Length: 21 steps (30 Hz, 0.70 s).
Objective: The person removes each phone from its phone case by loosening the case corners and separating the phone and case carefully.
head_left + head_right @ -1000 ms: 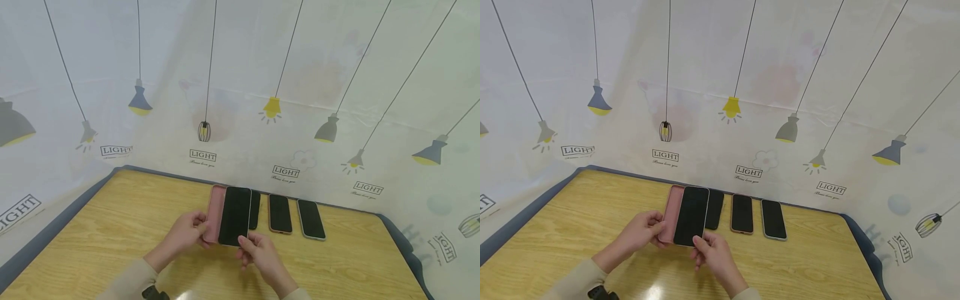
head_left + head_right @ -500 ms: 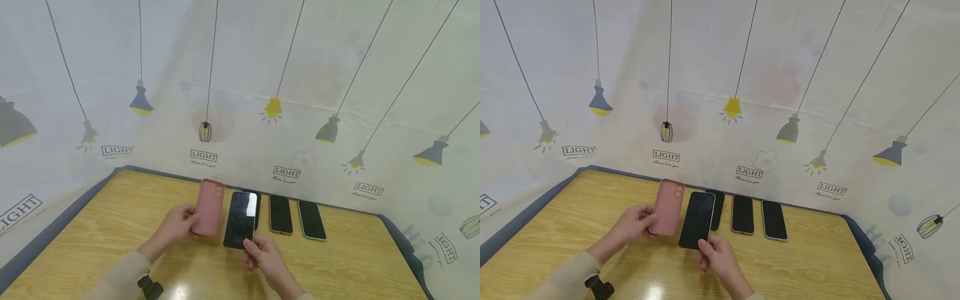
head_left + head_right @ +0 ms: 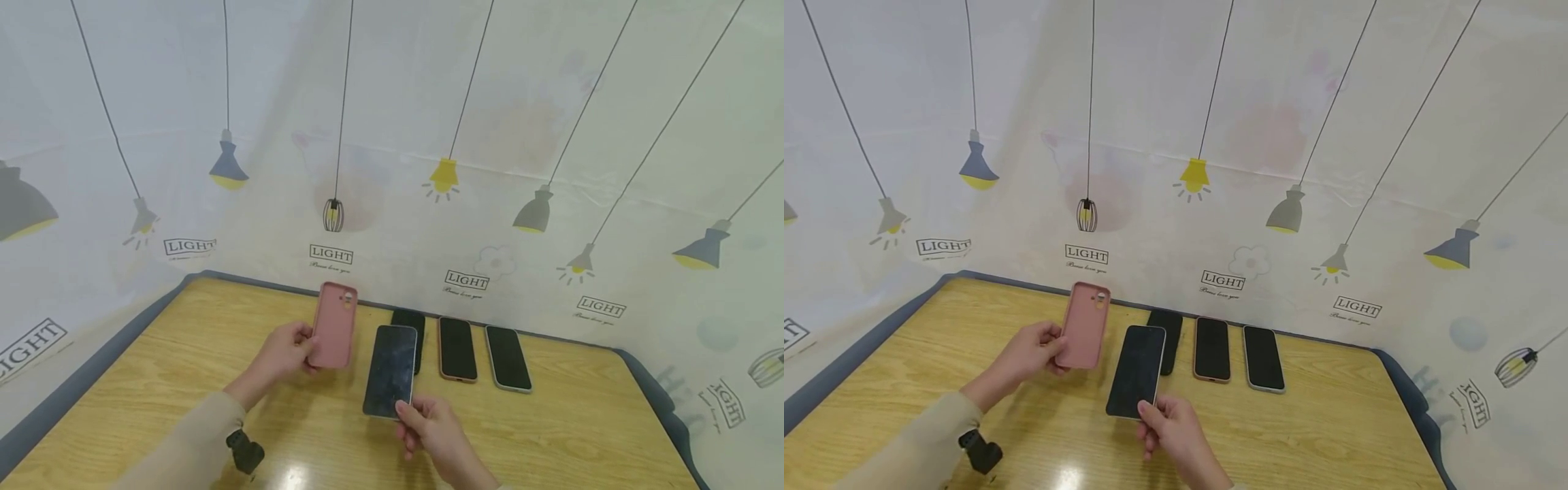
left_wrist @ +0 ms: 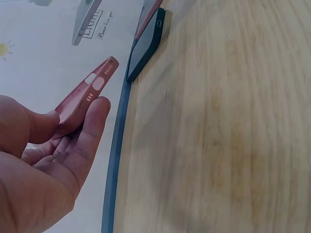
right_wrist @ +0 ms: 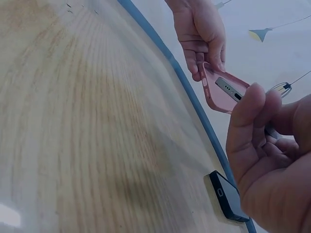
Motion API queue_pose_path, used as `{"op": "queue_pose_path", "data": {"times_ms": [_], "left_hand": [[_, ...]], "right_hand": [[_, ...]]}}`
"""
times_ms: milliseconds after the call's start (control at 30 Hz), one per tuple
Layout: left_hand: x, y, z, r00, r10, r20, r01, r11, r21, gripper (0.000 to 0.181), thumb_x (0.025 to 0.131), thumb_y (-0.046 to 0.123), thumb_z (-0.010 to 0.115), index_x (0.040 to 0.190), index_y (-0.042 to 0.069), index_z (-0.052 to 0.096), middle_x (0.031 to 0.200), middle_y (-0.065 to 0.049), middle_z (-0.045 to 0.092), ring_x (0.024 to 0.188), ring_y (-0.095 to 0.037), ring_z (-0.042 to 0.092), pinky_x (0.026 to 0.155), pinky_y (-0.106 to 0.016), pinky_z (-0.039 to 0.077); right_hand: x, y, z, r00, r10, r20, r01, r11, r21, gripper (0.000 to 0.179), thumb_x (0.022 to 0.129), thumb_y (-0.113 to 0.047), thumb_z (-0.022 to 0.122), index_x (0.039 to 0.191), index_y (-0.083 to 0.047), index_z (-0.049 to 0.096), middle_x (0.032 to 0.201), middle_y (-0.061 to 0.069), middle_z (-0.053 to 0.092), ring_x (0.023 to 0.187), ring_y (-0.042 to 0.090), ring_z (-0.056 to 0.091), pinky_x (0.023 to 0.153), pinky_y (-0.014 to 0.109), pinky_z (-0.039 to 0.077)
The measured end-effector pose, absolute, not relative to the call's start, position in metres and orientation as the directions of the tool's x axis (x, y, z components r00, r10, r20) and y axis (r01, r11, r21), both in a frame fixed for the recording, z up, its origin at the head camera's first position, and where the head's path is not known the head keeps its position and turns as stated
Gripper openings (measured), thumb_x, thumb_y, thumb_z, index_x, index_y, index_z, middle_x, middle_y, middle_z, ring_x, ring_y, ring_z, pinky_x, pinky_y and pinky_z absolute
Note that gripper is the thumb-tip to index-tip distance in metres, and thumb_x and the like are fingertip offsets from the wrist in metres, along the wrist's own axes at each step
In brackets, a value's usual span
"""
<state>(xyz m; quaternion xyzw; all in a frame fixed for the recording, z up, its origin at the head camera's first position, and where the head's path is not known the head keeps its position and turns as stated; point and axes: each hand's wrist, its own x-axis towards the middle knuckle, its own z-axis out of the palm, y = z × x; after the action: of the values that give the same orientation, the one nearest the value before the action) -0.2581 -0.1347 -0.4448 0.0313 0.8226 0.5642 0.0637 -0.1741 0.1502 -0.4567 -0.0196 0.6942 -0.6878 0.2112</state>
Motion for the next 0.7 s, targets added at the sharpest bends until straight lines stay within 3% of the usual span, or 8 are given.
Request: {"op": "queue_pose_path", "data": {"times_ms": [500,700], "left_hand": [[-0.273,-0.137,-0.446,-0.991,0.111,-0.078,-0.031,0.374,0.927,0.019,0.107,0.004,0.052,0.114,-0.013,0.057,0.1,-0.027,0.068,0.074,-0.027,0.073,0.068,-0.041,0.064],[-0.274,-0.138,-0.447,-0.991,0.113,-0.073,-0.025,0.379,0.925,0.017,0.107,0.003,0.052,0.112,-0.013,0.057,0.098,-0.027,0.069,0.073,-0.027,0.073,0.068,-0.04,0.064]], "right_hand": [[-0.167,0.137,-0.468,-0.875,-0.308,-0.373,0.355,0.117,-0.928,0.023,0.107,-0.019,0.058,0.09,-0.005,0.064,0.071,-0.002,0.065,0.054,0.007,0.052,0.052,0.02,0.051],[-0.162,0.128,-0.474,-0.876,-0.325,-0.357,0.314,0.178,-0.933,0.028,0.107,-0.016,0.058,0.088,0.003,0.066,0.069,-0.002,0.065,0.052,0.007,0.054,0.053,0.02,0.051]]}}
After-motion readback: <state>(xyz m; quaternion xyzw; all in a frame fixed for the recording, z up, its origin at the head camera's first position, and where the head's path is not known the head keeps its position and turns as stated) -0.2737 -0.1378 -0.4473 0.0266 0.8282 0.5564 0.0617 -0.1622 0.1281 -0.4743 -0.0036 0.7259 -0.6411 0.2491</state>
